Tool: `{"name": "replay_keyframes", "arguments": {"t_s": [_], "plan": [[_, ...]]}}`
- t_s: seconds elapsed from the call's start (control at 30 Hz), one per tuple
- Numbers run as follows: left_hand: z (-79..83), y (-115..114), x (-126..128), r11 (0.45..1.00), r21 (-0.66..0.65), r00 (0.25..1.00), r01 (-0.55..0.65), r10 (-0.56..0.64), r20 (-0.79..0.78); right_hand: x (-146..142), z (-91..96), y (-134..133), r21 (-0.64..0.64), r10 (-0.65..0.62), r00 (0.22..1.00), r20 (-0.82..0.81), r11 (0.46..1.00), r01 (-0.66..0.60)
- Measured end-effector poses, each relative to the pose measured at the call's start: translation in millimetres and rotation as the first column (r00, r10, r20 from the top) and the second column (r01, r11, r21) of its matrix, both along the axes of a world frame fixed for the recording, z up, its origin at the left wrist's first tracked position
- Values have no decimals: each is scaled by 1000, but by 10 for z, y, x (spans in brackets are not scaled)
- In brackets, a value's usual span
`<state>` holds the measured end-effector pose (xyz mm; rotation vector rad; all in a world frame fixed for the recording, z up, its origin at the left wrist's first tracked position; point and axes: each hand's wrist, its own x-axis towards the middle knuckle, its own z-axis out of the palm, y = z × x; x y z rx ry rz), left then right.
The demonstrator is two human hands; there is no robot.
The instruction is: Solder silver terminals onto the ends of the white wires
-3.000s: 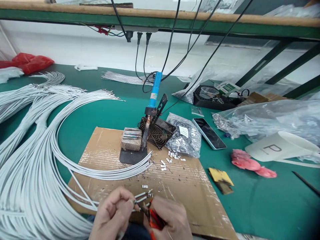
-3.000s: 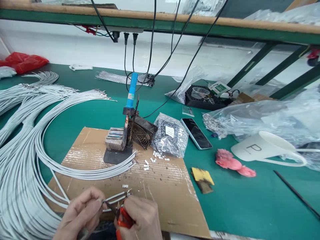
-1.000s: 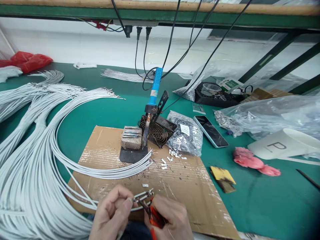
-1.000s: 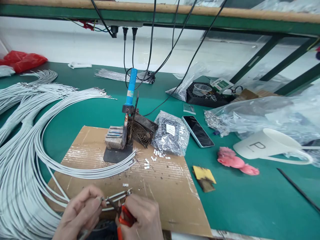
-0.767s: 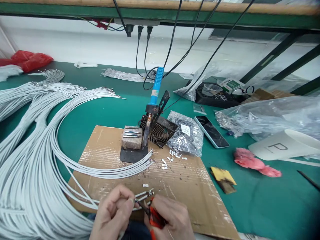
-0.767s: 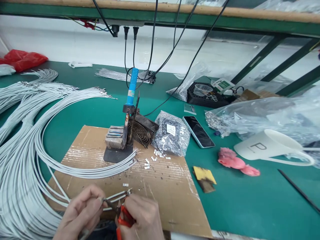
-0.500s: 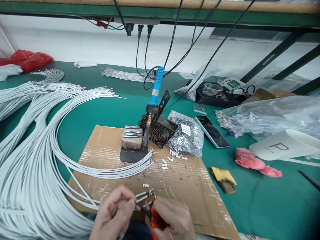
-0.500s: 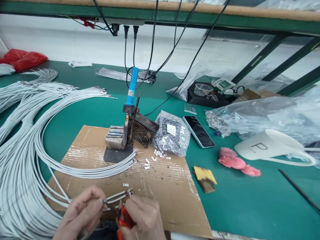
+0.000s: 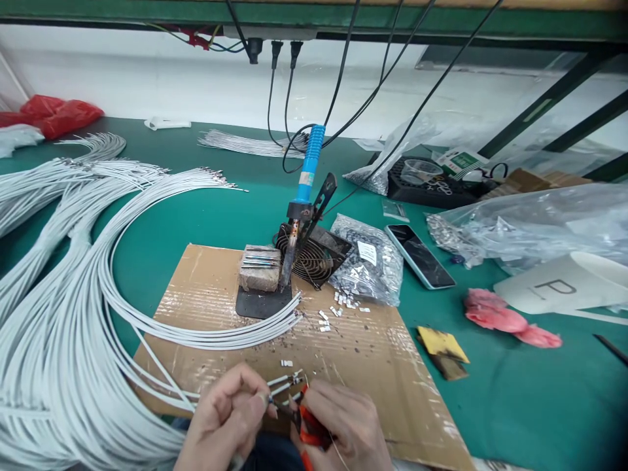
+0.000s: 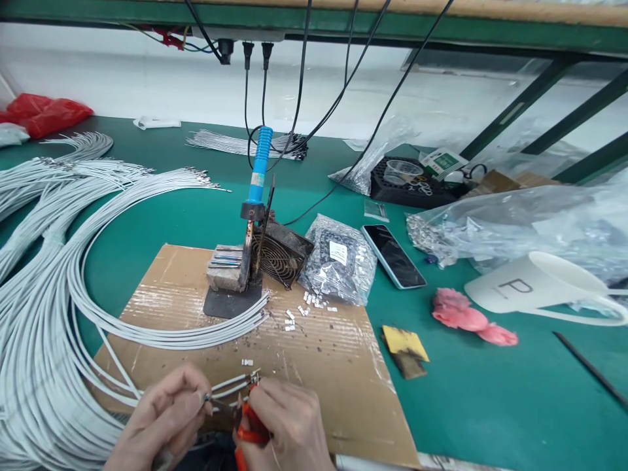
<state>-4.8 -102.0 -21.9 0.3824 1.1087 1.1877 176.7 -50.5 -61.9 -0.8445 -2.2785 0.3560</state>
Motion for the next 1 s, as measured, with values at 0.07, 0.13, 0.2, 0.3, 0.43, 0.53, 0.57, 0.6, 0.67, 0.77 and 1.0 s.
{"name": "replay_keyframes", "arguments": {"t_s": [0.07, 0.13, 0.2, 0.3, 0.43, 0.53, 0.57, 0.6, 0.67, 0.77, 1.0], "plan": [[6, 2, -3, 1000, -4, 1000, 22, -22, 5, 0, -5, -1, 0, 3, 1000, -10, 1000, -3], [33, 10, -5, 999, -13, 999, 48, -48, 4, 2, -11, -5, -2, 6, 1000, -22, 1000, -6], [69, 20, -5, 998, -21, 998, 55, -55, 2, 7, -16, -11, -3, 3, 999, -34, 1000, -3], [109, 30, -5, 998, -34, 999, 45, -44, 16, 14, -19, -13, 0, 7, 999, -43, 1000, -7], [107, 26, -11, 997, -44, 998, 57, -55, 44, -3, -13, 5, 6, 11, 999, -50, 1000, -11], [82, 19, -18, 997, -39, 996, 68, -66, 59, -21, -9, 21, 10, 9, 999, -54, 1000, -8], [73, 17, -20, 997, -37, 996, 71, -68, 59, -22, -11, 23, 12, 9, 998, -56, 1000, -9], [64, 15, -21, 997, -34, 996, 70, -68, 54, -21, -16, 21, 13, 7, 998, -62, 1000, -7], [48, 12, -22, 997, -25, 997, 70, -69, 39, -15, -37, 6, 17, -1, 997, -79, 1000, 2], [38, 10, -4, 997, -43, 998, 62, -62, 11, -41, -104, -53, 20, -32, 992, -124, 999, 35], [62, -15, 66, 998, -56, 995, -16, 10, -94, -246, -240, -216, -48, -232, 917, -323, 972, 229]]}}
